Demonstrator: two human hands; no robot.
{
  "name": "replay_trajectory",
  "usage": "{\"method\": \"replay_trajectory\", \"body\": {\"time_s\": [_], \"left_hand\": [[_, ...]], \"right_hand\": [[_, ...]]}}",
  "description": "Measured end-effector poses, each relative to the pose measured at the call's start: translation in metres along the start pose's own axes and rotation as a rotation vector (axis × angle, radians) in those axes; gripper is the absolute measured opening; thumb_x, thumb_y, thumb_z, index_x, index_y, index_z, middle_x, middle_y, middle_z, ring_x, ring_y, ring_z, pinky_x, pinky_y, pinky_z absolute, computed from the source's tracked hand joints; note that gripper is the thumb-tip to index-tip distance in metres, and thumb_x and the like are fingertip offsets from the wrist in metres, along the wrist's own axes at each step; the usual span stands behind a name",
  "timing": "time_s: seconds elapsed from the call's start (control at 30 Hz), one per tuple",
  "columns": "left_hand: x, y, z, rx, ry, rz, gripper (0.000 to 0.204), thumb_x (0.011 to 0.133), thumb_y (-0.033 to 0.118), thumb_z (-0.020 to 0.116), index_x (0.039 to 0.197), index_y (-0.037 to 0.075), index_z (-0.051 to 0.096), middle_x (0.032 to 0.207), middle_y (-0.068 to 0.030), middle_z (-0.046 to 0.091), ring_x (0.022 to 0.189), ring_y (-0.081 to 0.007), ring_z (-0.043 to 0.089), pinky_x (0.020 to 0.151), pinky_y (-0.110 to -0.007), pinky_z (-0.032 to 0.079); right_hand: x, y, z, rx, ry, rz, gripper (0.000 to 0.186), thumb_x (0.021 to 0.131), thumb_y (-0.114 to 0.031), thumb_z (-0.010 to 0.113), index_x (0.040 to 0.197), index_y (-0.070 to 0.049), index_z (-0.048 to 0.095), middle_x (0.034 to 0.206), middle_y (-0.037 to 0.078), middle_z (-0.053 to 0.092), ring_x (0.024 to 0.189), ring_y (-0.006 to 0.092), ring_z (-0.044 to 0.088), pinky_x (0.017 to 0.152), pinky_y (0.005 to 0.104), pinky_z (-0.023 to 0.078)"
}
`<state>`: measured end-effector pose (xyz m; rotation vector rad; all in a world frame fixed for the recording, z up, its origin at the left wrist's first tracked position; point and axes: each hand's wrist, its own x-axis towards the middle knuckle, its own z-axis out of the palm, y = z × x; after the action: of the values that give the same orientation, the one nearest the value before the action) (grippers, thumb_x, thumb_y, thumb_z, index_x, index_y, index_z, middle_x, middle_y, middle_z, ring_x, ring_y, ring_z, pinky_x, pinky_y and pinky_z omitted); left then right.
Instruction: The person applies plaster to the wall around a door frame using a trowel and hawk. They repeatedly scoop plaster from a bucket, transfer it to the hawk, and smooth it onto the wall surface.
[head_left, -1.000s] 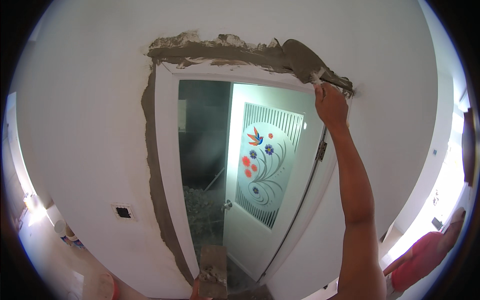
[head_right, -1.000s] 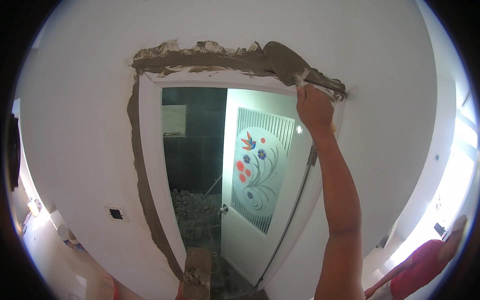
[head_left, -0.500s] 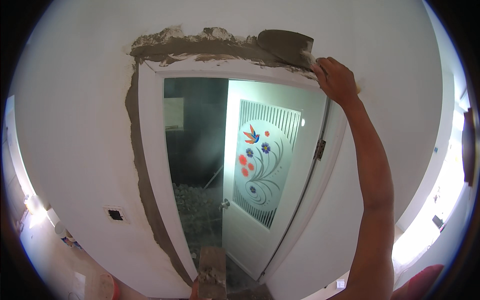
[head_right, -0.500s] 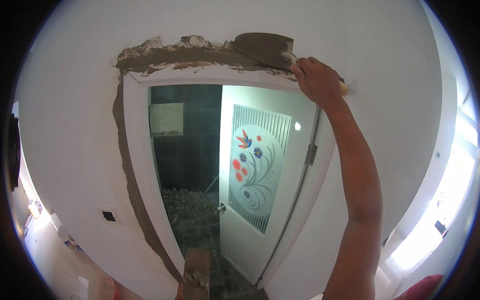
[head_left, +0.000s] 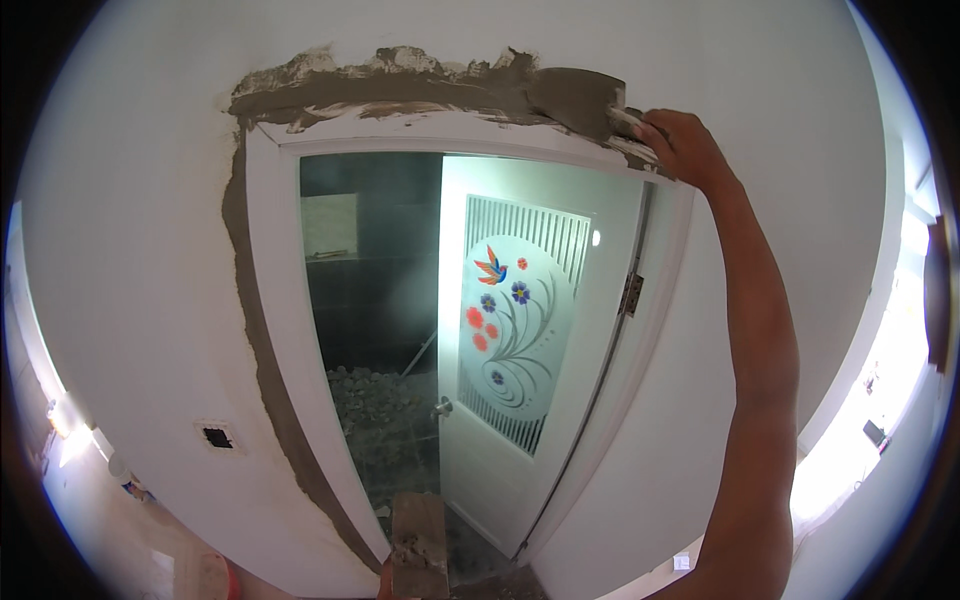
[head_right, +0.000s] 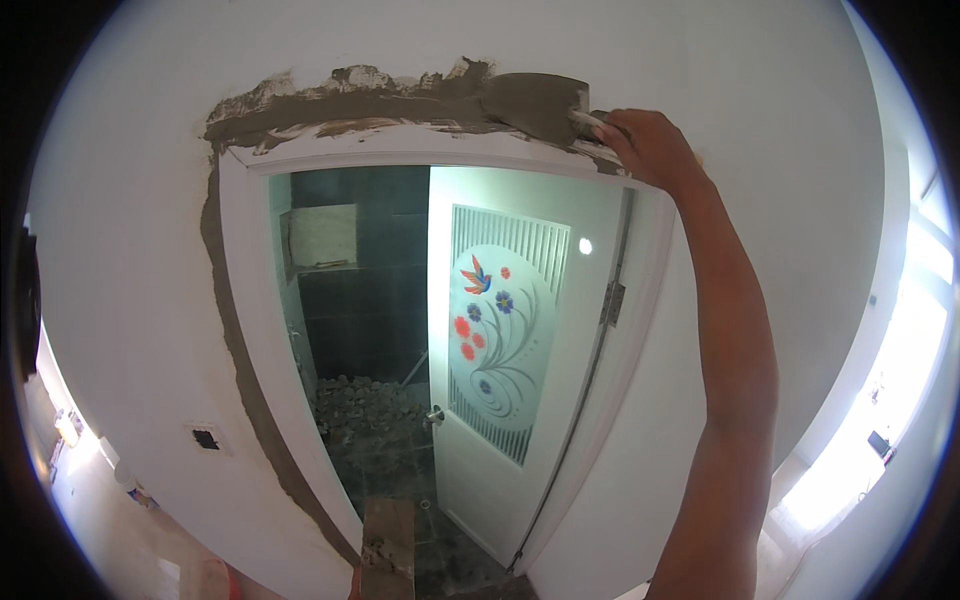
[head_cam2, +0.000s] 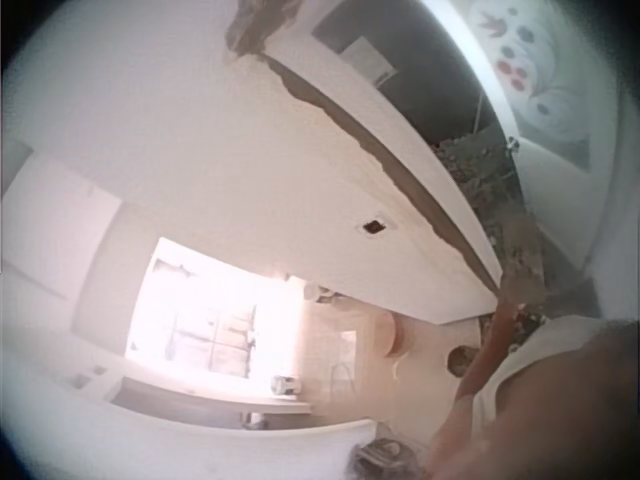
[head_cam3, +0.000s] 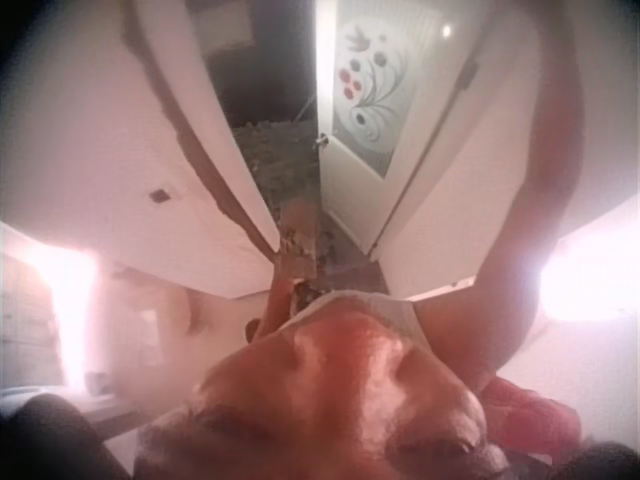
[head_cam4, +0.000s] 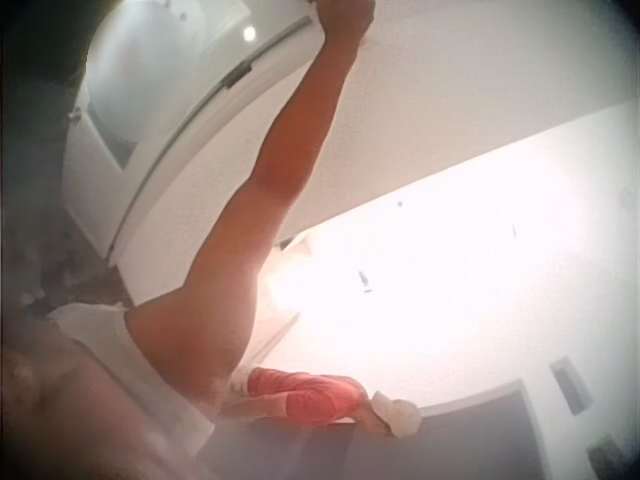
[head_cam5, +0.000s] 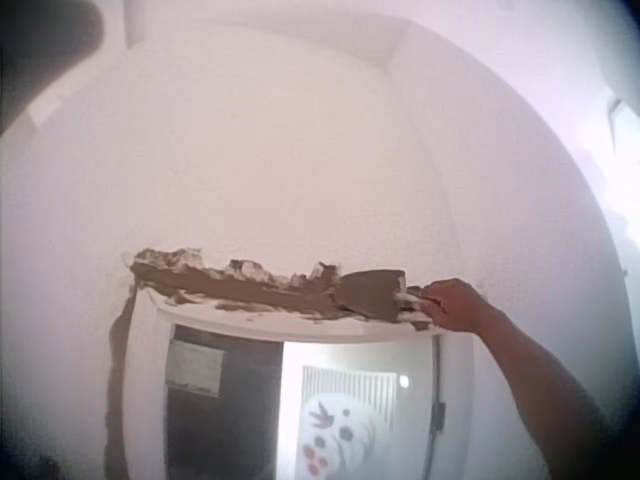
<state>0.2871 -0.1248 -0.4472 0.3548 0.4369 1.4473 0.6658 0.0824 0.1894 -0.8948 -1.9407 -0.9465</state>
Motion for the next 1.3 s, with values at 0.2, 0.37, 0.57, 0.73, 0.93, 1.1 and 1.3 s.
{"method": "replay_trajectory", "body": {"time_s": [0.2,0.37,0.57,0.73,0.93,1.1,1.3], "left_hand": [[-0.001,-0.001,0.002,0.011,-0.003,-0.002,0.047,0.098,0.015,0.057,0.143,0.008,0.045,0.127,-0.0100,0.060,0.108,-0.0213,0.063,0.089,-0.037,0.055],[-0.006,-0.005,0.004,0.007,0.005,0.009,0.047,0.098,0.015,0.058,0.143,0.008,0.045,0.126,-0.0098,0.060,0.107,-0.0207,0.064,0.088,-0.036,0.055],[-0.004,-0.010,0.008,0.007,-0.004,-0.002,0.047,0.098,0.014,0.059,0.143,0.007,0.045,0.125,-0.0095,0.061,0.106,-0.0200,0.064,0.087,-0.036,0.056],[-0.003,-0.006,0.008,0.009,-0.005,-0.012,0.047,0.097,0.014,0.059,0.142,0.007,0.046,0.125,-0.0093,0.061,0.105,-0.0194,0.065,0.086,-0.035,0.056],[-0.003,0.000,0.006,0.031,-0.022,-0.017,0.048,0.097,0.013,0.060,0.142,0.007,0.046,0.124,-0.0090,0.062,0.104,-0.0187,0.065,0.085,-0.034,0.057],[-0.014,0.011,0.012,0.081,-0.087,-0.011,0.048,0.097,0.013,0.061,0.142,0.007,0.046,0.123,-0.0088,0.063,0.103,-0.0181,0.066,0.084,-0.034,0.057],[-0.007,0.039,0.065,0.003,-0.177,0.024,0.048,0.097,0.013,0.061,0.142,0.007,0.047,0.122,-0.0085,0.063,0.102,-0.0174,0.066,0.083,-0.033,0.058]], "right_hand": [[0.025,0.022,-0.024,-0.129,0.097,0.048,0.031,0.097,-0.032,0.057,0.094,-0.003,0.068,0.079,0.019,0.066,0.072,0.0379,0.062,0.070,0.0438,0.049],[0.020,0.002,-0.008,0.026,0.083,-0.096,0.029,0.097,-0.027,0.061,0.097,0.001,0.067,0.078,0.015,0.065,0.066,0.0301,0.057,0.068,0.0380,0.048],[0.026,-0.002,-0.008,-0.174,0.149,0.042,0.029,0.096,-0.028,0.061,0.097,0.000,0.068,0.079,0.015,0.065,0.069,0.0289,0.058,0.069,0.0375,0.048],[-0.006,0.026,-0.009,0.109,-0.030,0.155,0.034,0.096,-0.034,0.060,0.093,-0.002,0.069,0.073,0.016,0.064,0.065,0.0275,0.057,0.065,0.0384,0.046],[-0.015,0.045,0.003,0.079,-0.081,0.220,0.038,0.097,-0.035,0.058,0.095,0.002,0.069,0.077,0.019,0.066,0.070,0.0263,0.060,0.069,0.0388,0.047],[-0.050,0.103,0.024,-0.131,0.030,0.144,0.031,0.099,-0.026,0.050,0.108,-0.002,0.068,0.098,0.017,0.066,0.093,0.0304,0.062,0.087,0.0387,0.048],[-0.162,-0.057,-0.003,0.421,-0.304,0.525,0.039,0.102,-0.041,0.049,0.106,-0.004,0.060,0.076,0.000,0.051,0.065,0.0087,0.047,0.061,0.0254,0.042]]}}
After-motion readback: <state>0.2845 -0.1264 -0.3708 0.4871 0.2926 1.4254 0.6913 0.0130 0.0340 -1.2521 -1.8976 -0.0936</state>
